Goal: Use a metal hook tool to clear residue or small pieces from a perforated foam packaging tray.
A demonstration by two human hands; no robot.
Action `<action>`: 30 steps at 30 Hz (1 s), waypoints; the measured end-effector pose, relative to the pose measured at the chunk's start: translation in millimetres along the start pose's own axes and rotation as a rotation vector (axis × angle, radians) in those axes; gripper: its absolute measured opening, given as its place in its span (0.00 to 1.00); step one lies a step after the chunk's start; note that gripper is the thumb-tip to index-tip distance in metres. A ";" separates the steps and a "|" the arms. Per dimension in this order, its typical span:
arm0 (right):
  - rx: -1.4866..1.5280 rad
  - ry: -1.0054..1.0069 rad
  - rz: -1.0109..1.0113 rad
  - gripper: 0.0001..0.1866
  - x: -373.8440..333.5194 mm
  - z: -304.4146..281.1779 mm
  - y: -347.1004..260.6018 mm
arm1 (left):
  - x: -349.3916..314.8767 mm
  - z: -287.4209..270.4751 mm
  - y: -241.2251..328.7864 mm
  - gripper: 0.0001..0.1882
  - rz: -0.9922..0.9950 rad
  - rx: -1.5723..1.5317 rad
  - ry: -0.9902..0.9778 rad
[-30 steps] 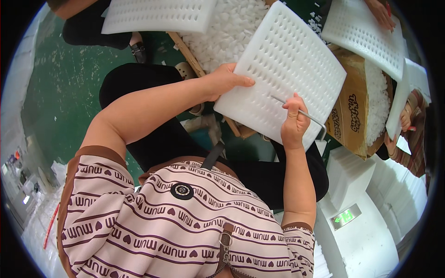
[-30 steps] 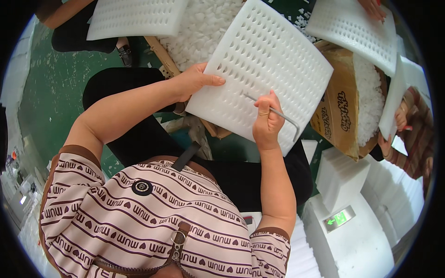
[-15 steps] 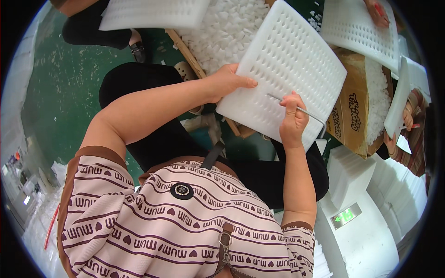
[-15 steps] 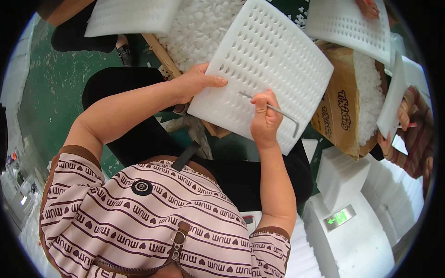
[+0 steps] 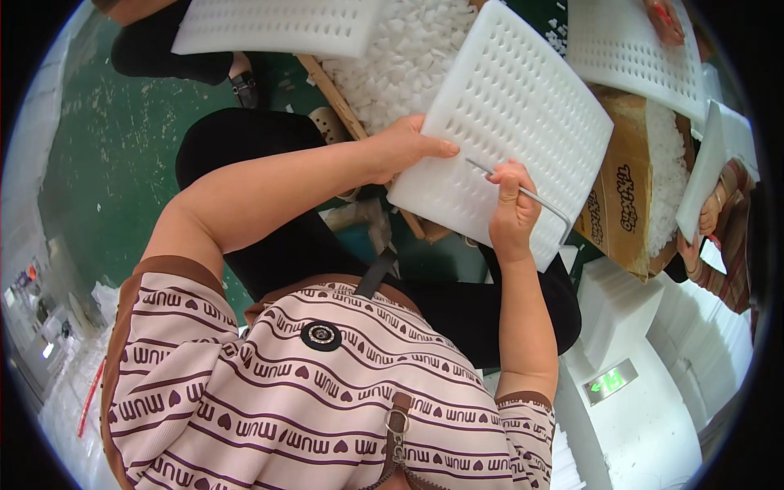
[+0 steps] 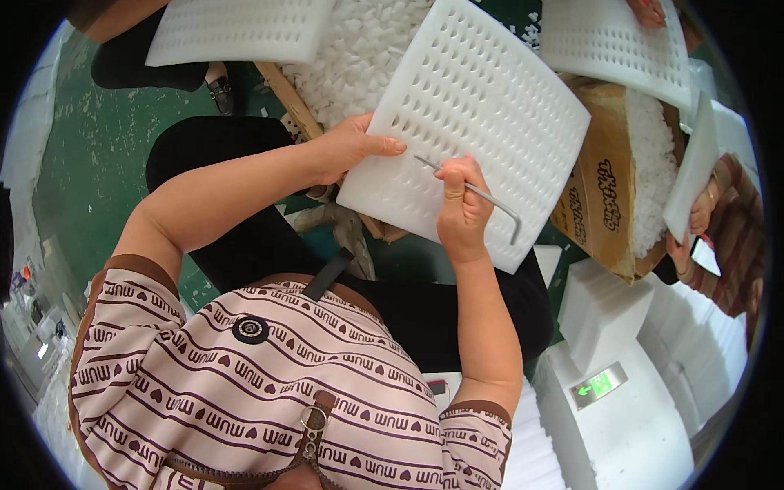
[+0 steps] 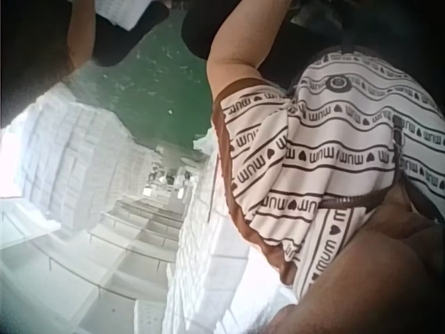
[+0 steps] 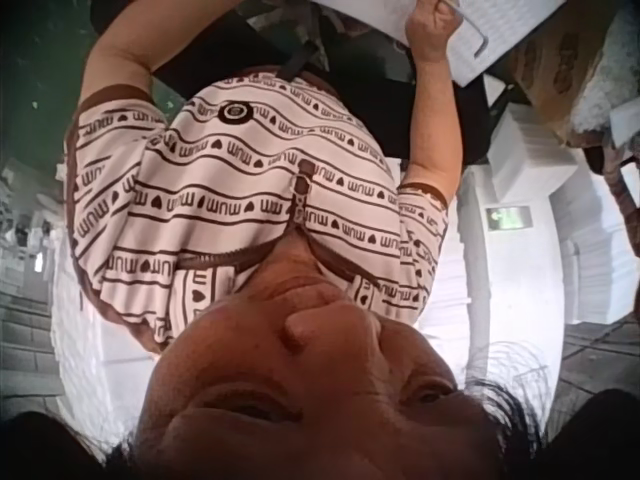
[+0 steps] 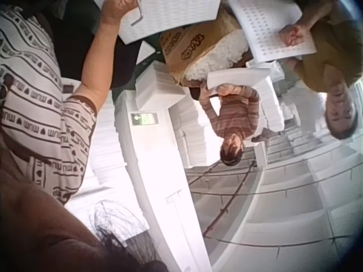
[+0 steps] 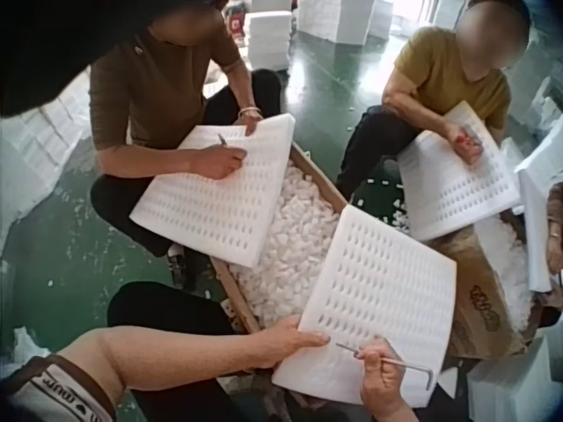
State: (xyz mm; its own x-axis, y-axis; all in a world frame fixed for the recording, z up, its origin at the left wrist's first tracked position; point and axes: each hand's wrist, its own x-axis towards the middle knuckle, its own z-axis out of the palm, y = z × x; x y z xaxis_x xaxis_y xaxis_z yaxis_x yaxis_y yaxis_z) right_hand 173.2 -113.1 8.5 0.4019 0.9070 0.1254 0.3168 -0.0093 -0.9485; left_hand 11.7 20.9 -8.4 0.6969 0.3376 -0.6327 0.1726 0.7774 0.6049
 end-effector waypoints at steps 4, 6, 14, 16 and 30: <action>-0.388 -0.080 -0.212 0.07 1.0 7.9 -1.2 | -1.6 5.5 -2.7 0.21 0.010 0.019 -0.035; -0.342 -0.088 -0.163 0.07 3.4 7.8 -2.7 | -3.6 6.5 0.2 0.21 0.018 0.014 -0.038; 0.021 -0.006 0.000 0.07 -1.2 -0.7 0.8 | -3.4 5.3 1.3 0.20 0.023 -0.006 -0.030; -0.314 -0.073 -0.151 0.08 1.2 7.4 -1.1 | -6.8 8.4 -0.9 0.20 0.040 0.044 -0.056; -0.122 -0.035 -0.075 0.10 2.9 4.6 -9.1 | -8.0 11.2 -0.6 0.24 0.052 0.019 -0.070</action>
State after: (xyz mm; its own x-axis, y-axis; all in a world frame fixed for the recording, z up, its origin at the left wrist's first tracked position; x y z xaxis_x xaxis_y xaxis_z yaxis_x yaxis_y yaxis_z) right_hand 167.4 -108.4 16.2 0.3435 0.9213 0.1820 0.4478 0.0097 -0.8941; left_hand 13.9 11.8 1.7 0.7524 0.3389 -0.5649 0.1473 0.7492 0.6457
